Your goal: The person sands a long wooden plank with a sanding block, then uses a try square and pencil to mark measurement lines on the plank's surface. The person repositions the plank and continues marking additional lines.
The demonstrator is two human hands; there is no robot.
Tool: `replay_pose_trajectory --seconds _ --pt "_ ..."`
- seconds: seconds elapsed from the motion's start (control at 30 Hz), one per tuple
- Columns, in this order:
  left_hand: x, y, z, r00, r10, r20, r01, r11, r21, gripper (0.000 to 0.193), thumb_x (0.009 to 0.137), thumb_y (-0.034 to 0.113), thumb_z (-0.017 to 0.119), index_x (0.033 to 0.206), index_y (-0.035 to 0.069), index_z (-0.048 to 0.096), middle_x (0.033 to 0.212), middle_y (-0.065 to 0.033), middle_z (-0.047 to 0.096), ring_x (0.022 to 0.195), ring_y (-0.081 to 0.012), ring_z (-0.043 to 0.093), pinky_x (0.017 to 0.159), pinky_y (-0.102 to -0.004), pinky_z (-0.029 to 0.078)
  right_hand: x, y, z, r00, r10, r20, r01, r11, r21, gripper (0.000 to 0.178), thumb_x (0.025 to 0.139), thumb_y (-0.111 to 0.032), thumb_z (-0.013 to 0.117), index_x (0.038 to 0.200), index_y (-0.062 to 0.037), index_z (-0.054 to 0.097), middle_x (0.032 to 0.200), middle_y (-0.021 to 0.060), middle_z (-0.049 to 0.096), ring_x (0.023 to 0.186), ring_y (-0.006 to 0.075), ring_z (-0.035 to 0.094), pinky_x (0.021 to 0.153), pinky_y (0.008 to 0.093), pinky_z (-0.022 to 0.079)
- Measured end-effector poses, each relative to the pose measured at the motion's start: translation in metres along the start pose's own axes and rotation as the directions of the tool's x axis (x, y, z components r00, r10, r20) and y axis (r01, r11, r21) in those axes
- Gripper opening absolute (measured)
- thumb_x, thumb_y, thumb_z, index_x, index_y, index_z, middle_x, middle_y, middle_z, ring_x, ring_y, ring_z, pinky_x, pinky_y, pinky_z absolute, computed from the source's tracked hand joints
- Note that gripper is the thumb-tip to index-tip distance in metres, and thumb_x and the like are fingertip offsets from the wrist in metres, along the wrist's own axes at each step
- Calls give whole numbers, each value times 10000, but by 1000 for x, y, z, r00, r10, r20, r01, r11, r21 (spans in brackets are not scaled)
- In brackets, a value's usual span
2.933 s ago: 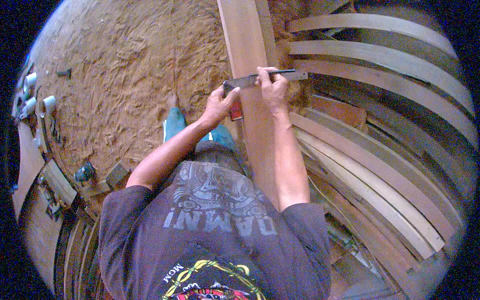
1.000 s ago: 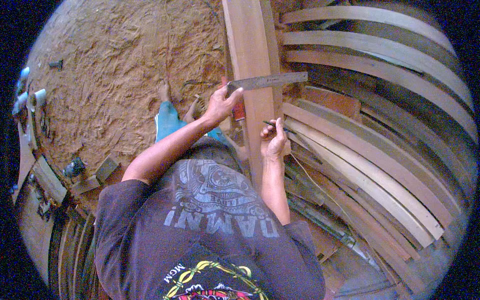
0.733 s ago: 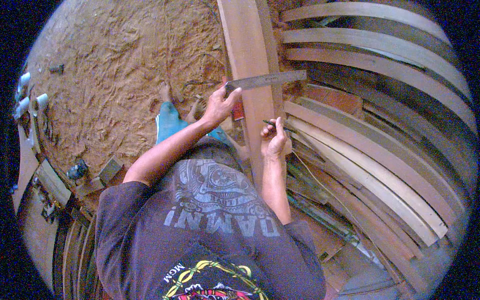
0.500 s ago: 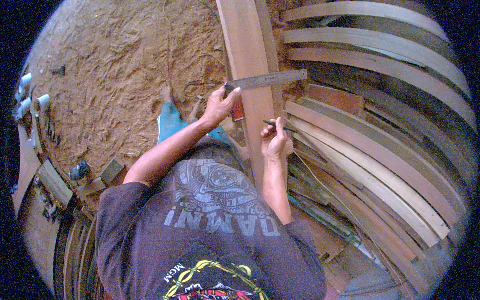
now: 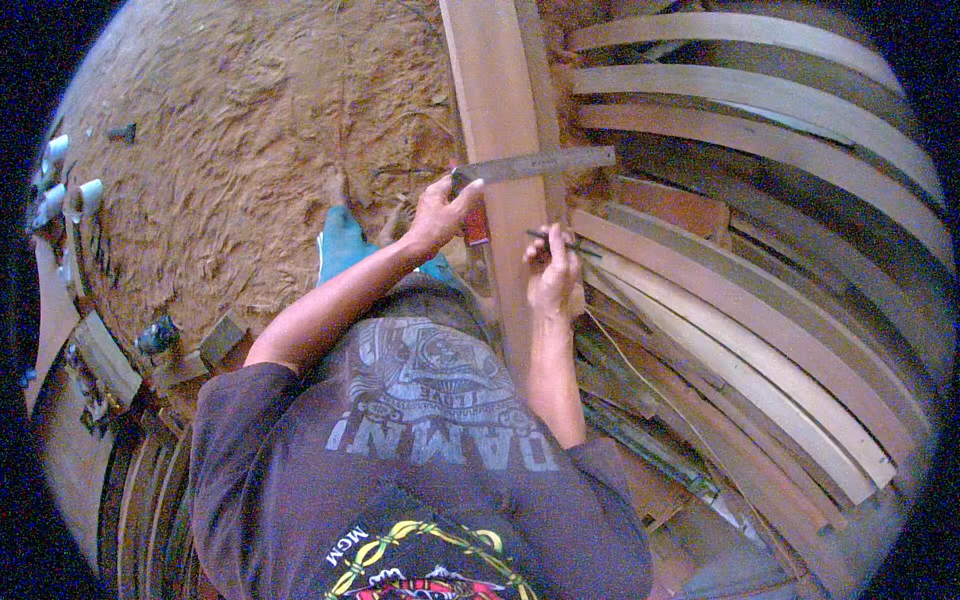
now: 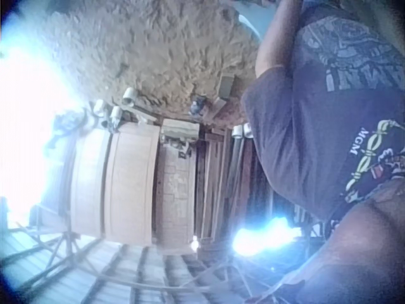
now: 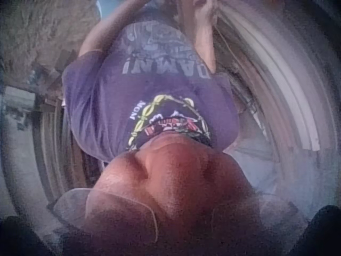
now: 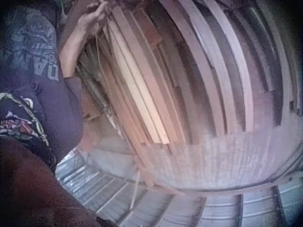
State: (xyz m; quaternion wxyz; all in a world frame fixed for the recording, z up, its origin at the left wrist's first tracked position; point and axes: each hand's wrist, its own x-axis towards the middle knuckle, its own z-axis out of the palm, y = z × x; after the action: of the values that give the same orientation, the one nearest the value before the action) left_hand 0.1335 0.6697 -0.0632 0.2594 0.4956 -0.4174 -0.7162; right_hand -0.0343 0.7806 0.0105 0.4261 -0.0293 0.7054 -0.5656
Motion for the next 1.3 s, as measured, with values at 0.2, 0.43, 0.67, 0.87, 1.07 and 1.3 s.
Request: replay_pose_trajectory --seconds 0.2,0.43,0.67,0.87,1.07,1.3 --pt "2 -3 -1 1000 7 5 -7 1000 -25 324 1039 345 646 1146 44 703 953 -23 724 813 -116 638 693 -334 555 29 -47 73 920 -196 338 277 937 -211 193 1013 -262 718 1040 -72 697 818 7 655 703 100 627 642 254 509" --pt "-4 8 -4 1000 15 4 -15 1000 -2 356 1029 374 653 1158 46 703 943 -35 730 767 -138 662 634 -350 572 39 -57 110 873 -280 400 405 874 -271 167 1019 -219 712 993 -55 720 812 13 682 704 90 624 650 251 506" --pt "-2 6 -2 998 48 -39 -46 998 53 365 1023 368 652 1164 37 711 939 -51 742 795 -141 680 667 -343 578 51 -51 112 878 -205 434 379 851 -364 159 1007 -216 730 979 -59 726 815 12 683 711 80 618 653 245 510" --pt "-1 7 -5 1000 -25 -14 25 1000 4 361 1026 364 649 1167 36 702 931 -50 738 789 -136 669 675 -335 574 73 -38 116 812 -86 577 425 763 -486 163 1000 -206 735 987 -44 740 823 4 692 709 71 637 658 245 539" --pt "1 7 -6 998 -63 -7 63 998 -15 343 1026 353 650 1164 43 699 922 -47 734 805 -127 660 681 -325 558 80 -52 106 855 -207 476 473 687 -552 196 1001 -235 719 951 -45 723 793 17 701 685 96 656 646 281 555" --pt "16 -9 -12 1000 18 -6 -18 1000 0 360 1026 319 646 1217 16 682 989 -53 744 867 -125 656 768 -321 552 44 -41 151 445 -315 838 854 -130 -503 118 968 -167 688 968 -53 723 882 178 730 807 367 726 754 422 581"
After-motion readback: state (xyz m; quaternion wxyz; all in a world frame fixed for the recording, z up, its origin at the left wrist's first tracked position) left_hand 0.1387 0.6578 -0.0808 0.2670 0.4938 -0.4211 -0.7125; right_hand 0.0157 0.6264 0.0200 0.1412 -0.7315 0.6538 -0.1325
